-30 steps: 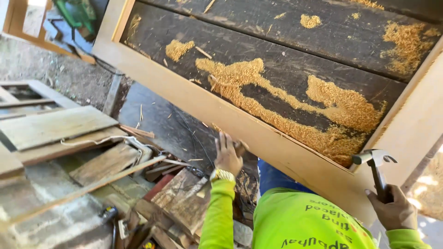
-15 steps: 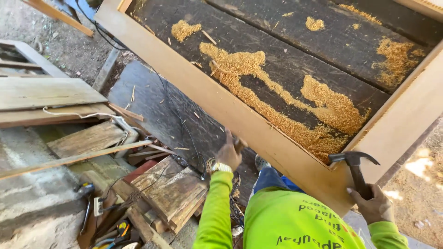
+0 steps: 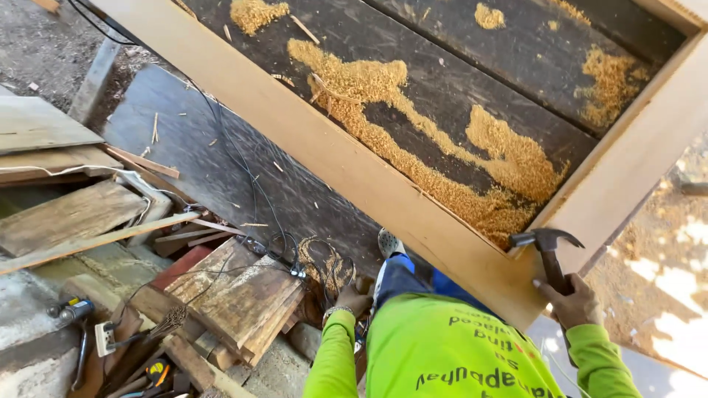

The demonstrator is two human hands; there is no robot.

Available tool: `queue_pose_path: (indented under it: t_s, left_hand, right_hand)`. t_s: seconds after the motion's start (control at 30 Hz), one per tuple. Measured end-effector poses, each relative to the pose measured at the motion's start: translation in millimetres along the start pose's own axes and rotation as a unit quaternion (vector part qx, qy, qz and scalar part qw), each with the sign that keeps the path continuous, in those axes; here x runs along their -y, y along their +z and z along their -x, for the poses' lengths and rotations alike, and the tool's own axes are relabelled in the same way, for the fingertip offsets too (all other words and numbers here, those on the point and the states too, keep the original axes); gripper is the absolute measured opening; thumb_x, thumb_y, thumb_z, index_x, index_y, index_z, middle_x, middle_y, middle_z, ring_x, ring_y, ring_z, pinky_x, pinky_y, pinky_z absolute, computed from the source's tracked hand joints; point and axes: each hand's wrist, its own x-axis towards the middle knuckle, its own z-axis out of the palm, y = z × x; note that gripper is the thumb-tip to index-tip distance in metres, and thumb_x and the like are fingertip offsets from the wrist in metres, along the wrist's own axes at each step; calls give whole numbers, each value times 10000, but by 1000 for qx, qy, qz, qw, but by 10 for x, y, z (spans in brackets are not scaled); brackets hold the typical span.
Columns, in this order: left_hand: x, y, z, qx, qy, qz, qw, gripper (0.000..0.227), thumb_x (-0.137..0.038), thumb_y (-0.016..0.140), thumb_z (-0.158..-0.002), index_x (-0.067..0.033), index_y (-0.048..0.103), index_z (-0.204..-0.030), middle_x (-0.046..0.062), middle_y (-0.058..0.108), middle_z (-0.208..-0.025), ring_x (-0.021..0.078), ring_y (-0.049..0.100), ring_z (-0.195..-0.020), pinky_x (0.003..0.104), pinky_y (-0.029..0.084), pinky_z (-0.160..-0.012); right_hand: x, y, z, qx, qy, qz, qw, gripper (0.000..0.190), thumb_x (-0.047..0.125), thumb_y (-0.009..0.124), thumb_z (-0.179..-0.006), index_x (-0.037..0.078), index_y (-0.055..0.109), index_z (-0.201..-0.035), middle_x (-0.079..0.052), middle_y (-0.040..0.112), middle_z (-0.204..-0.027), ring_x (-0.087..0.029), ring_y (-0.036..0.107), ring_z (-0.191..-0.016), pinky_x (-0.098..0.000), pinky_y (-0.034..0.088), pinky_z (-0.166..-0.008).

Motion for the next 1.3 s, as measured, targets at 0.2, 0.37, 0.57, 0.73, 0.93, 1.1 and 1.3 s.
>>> queue_pose_path:
  t_s: [0.2, 0.37, 0.57, 0.73, 0.93, 1.1, 1.3]
  left_hand:
    - [-802, -425, 467, -87, 125, 133, 979, 567, -160, 710, -705, -182, 699, -1271, 203, 760, -1076, 343, 732, -1003, 420, 587, -879]
    - [-1442, -269, 777, -398, 317, 73, 858, 570, -137, 785, -792, -64, 552, -1308, 225, 633, -1288, 377, 687, -1095, 453, 590, -945]
    - [-2368, -48, 1394, -382, 187, -49, 904, 913, -235, 787, -859, -135, 260, -1599, 311, 331, -1552, 459, 641, -1163, 482, 590, -939]
    - [-2616, 175, 1185, -379, 192, -73, 902, 1054, -230, 788, -795, -109, 126, -1607, 242, 28, -1687, 417, 656, -1156, 464, 608, -893]
    - [-2949, 125, 1581, -271, 164, -66, 946, 1035, -158, 724, -829, -179, 92, -1648, 197, -82, -1706, 397, 697, -1093, 465, 573, -957]
    - [-2842, 446, 1617, -251, 281, -201, 904, 878, -109, 728, -793, -209, 317, -1562, 244, -26, -1693, 420, 668, -1116, 452, 539, -1008]
    - [-2534, 1011, 1702, -270, 418, -119, 859, 865, -161, 800, -766, -108, 397, -1529, 318, 207, -1637, 428, 711, -1076, 483, 596, -874]
  right_hand:
    - [-73, -62, -294, 60, 21, -24, 998, 464, 334, 868, -774, -59, 663, -910, -146, 627, -663, -223, 548, -464, -389, 455, -426]
    - [62, -294, -505, 186, -7, 57, 981, 448, 364, 814, -782, -7, 695, -1003, -151, 682, -659, -233, 623, -516, -405, 529, -486]
    - [-88, -495, -874, 262, -225, 135, 929, 539, 478, 779, -733, 29, 691, -1016, -131, 766, -718, -239, 727, -649, -413, 574, -637]
    - [-129, -506, -1108, 260, -235, 238, 906, 618, 542, 833, -726, -12, 709, -971, -172, 729, -847, -284, 723, -780, -423, 582, -717]
    - [-130, -476, -1339, 282, -248, 274, 885, 629, 564, 821, -707, 29, 731, -1025, -144, 777, -853, -256, 751, -793, -402, 599, -734]
    - [-87, -493, -1218, 297, -193, 278, 893, 578, 544, 810, -739, 28, 776, -995, -156, 760, -821, -271, 778, -743, -419, 617, -719]
    - [-82, -478, -1112, 313, -117, 166, 928, 528, 445, 803, -767, 33, 724, -1088, -138, 732, -698, -247, 707, -608, -418, 593, -573]
